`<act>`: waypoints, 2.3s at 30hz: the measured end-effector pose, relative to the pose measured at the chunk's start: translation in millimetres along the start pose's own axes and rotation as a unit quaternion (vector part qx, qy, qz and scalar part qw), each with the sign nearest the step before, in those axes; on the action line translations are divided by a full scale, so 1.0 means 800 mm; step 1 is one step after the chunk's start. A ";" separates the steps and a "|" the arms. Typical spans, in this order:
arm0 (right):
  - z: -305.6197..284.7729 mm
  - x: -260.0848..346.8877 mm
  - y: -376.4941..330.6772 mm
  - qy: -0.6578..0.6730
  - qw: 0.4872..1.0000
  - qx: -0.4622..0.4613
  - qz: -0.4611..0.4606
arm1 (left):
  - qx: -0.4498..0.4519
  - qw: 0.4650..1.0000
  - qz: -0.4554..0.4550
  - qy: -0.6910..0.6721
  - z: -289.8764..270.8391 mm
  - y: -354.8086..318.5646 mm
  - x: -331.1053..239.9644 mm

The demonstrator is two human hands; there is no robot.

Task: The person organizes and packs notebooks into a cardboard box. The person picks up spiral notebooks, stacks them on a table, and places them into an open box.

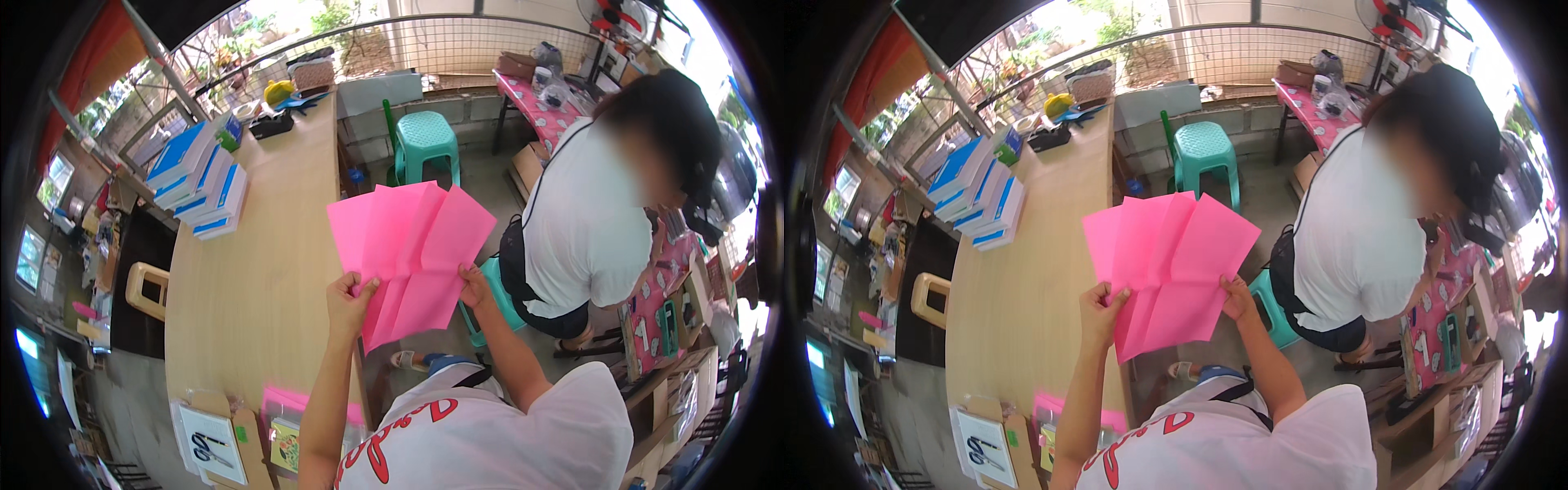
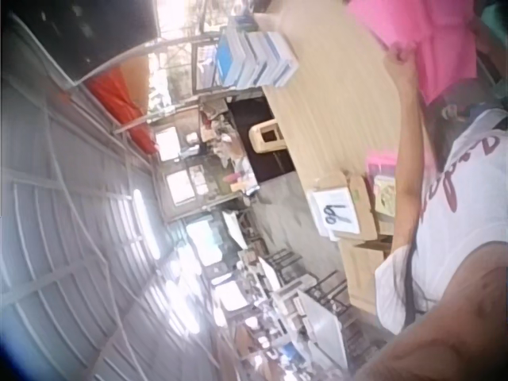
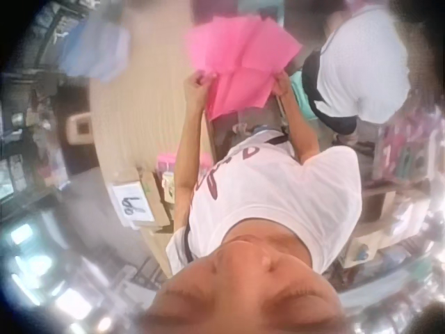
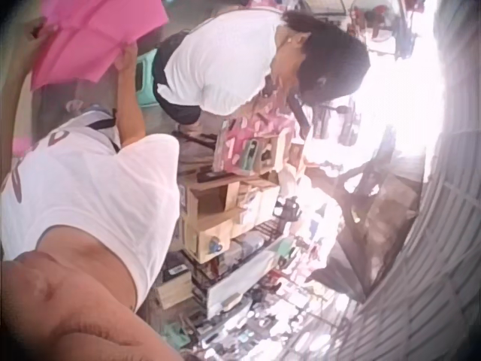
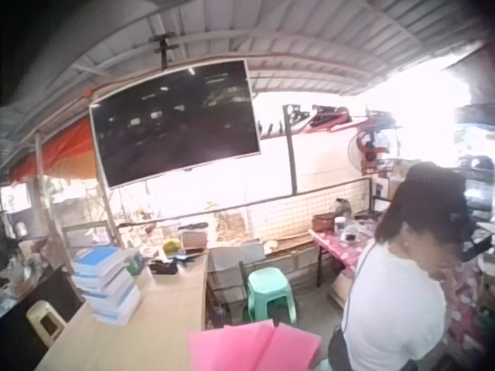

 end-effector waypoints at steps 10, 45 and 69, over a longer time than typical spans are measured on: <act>-0.018 0.036 -0.014 0.014 1.000 -0.008 -0.023 | -0.042 0.980 0.177 -0.079 0.054 -0.006 -0.092; -0.052 0.069 0.145 0.044 0.999 0.026 0.000 | 0.013 0.969 0.050 0.243 0.042 0.155 -0.068; -0.095 0.072 0.517 -0.276 0.934 0.001 0.227 | 0.055 0.992 0.013 -0.110 -0.057 0.522 0.118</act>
Point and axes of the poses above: each hand's wrist, its own y-axis towards the middle knuckle, its own z-axis out of the palm, x = y × z, the point moved 8 cm from there along y, towards the middle knuckle, and after that the axes turned 14 degrees about x, right-handed, at the moved point
